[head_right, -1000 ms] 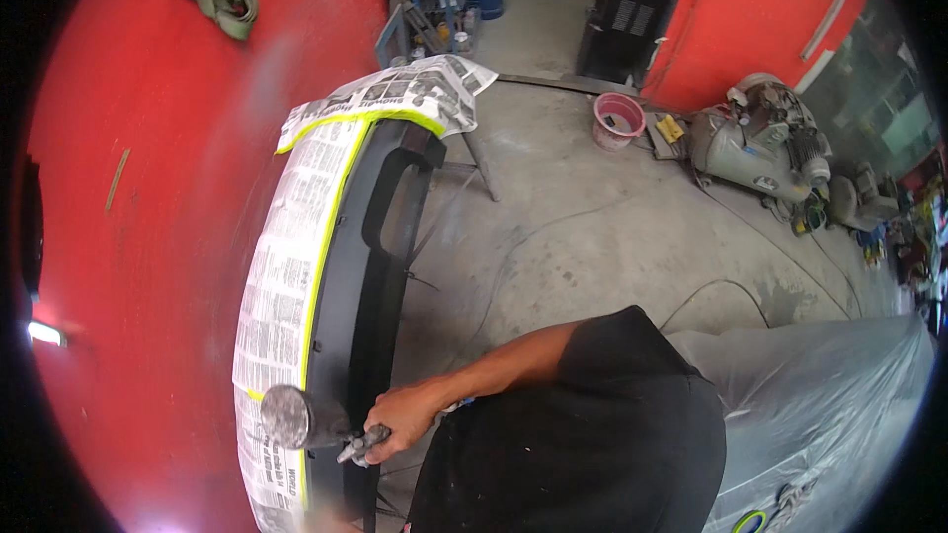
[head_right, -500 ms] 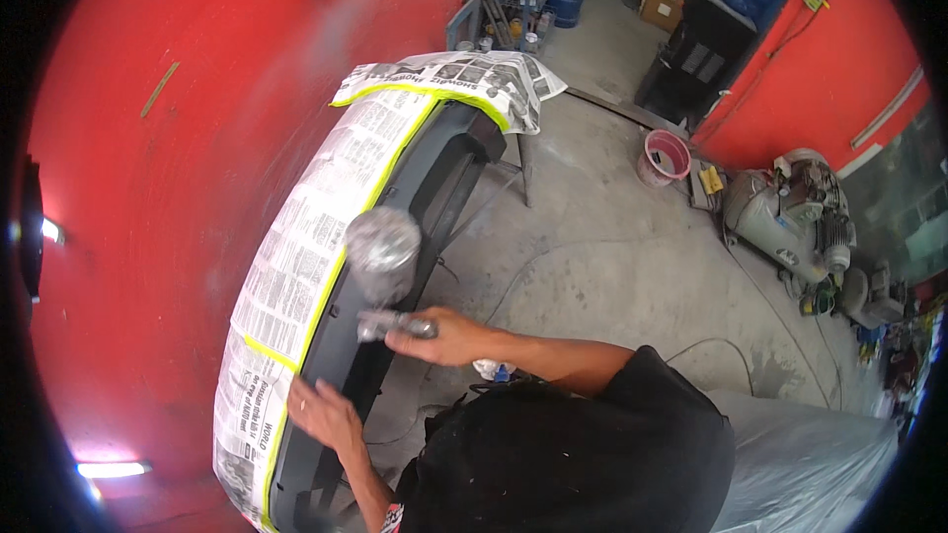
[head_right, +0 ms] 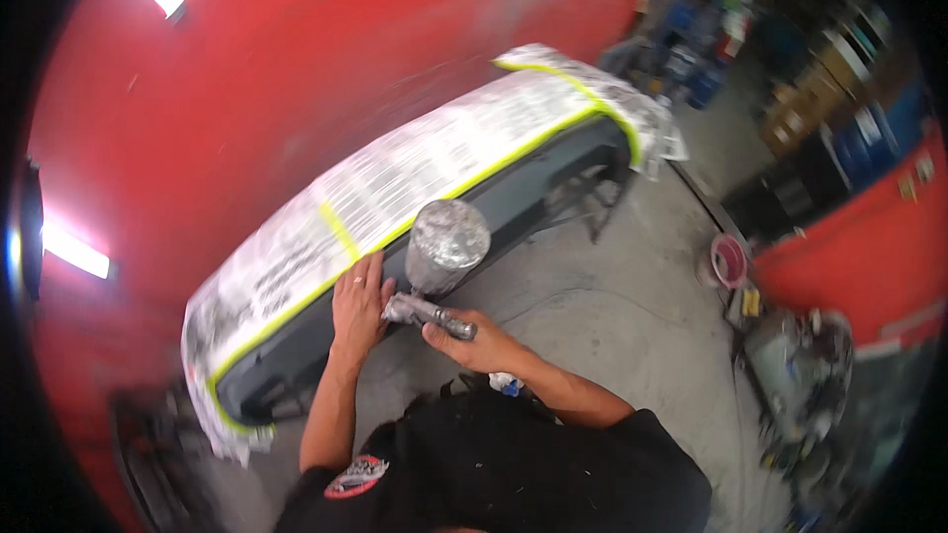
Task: The person uses a spray gun to apply paint to a car bumper which is masked with newspaper and tape.
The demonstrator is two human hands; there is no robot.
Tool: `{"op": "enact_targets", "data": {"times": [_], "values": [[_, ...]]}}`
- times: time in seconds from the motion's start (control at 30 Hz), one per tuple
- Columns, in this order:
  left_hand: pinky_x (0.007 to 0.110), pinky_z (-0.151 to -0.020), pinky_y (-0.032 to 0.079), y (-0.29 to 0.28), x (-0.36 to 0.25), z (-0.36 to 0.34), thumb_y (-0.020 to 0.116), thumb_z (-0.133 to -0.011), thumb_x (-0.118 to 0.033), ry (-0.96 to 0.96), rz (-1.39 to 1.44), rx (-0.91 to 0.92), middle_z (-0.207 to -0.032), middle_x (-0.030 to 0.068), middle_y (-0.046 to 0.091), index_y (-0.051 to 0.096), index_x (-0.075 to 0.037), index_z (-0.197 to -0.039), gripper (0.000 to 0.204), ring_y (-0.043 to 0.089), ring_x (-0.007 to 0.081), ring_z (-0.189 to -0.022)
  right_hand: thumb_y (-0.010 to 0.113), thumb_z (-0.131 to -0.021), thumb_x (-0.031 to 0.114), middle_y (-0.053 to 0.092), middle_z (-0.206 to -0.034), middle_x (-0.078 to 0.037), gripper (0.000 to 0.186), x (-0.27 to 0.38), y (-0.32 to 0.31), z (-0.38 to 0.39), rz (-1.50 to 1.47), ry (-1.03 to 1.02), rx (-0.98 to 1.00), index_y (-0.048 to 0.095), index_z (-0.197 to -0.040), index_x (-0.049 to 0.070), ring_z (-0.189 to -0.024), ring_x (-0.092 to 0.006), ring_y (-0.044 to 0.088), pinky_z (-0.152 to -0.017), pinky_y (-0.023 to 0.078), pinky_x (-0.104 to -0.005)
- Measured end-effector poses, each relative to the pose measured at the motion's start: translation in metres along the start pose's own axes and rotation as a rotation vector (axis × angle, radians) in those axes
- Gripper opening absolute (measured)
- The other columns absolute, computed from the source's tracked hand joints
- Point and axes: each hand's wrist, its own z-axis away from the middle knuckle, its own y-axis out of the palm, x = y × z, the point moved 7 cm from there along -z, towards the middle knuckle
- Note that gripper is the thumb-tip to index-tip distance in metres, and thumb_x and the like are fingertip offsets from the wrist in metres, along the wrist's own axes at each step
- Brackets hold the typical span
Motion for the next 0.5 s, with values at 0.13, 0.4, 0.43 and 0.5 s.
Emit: {"op": "enact_targets", "data": {"times": [0.13, 0.4, 0.43, 0.5], "values": [[0.045, -0.101, 0.047, -0.032, 0.067, 0.070, 0.066, -0.101, -0.034, -0.187, -0.069, -0.112, -0.123, 0.0152, 0.066, 0.062, -0.004, -0.134, 0.045, 0.063, 0.0331, -0.113, 0.065, -0.103, 0.055, 0.061, -0.069, 0.004, 0.051, -0.018, 0.079, -0.018, 0.083, 0.139, 0.074, 0.075, -0.100, 0.005, -0.053, -0.0051, 0.049, -0.048, 0.040, -0.0265], [0.047, -0.105, 0.044, -0.069, 0.155, 0.185, 0.062, -0.102, -0.036, -0.426, -0.208, -0.352, -0.115, 0.0123, 0.070, 0.069, -0.006, -0.115, 0.033, 0.064, 0.0311, -0.113, 0.053, -0.104, 0.066, 0.070, -0.097, -0.004, 0.066, 0.010, 0.157, -0.031, 0.145, 0.134, 0.276, 0.067, -0.115, 0.003, -0.052, -0.0070, 0.052, -0.045, 0.041, -0.0259], [0.047, -0.106, 0.043, -0.071, 0.161, 0.196, 0.062, -0.102, -0.035, -0.445, -0.217, -0.385, -0.116, 0.0126, 0.070, 0.069, -0.006, -0.116, 0.033, 0.063, 0.0310, -0.115, 0.052, -0.104, 0.067, 0.070, -0.096, -0.004, 0.066, 0.012, 0.160, -0.034, 0.171, 0.155, 0.288, 0.067, -0.115, 0.003, -0.052, -0.0072, 0.052, -0.045, 0.041, -0.0260], [0.047, -0.111, 0.042, -0.069, 0.170, 0.219, 0.062, -0.103, -0.032, -0.497, -0.155, -0.326, -0.125, 0.0142, 0.070, 0.069, -0.004, -0.121, 0.034, 0.062, 0.0320, -0.124, 0.050, -0.105, 0.068, 0.071, -0.096, -0.004, 0.067, 0.013, 0.166, -0.033, 0.235, 0.223, 0.251, 0.067, -0.115, 0.003, -0.053, -0.0078, 0.051, -0.046, 0.042, -0.0257]]}}
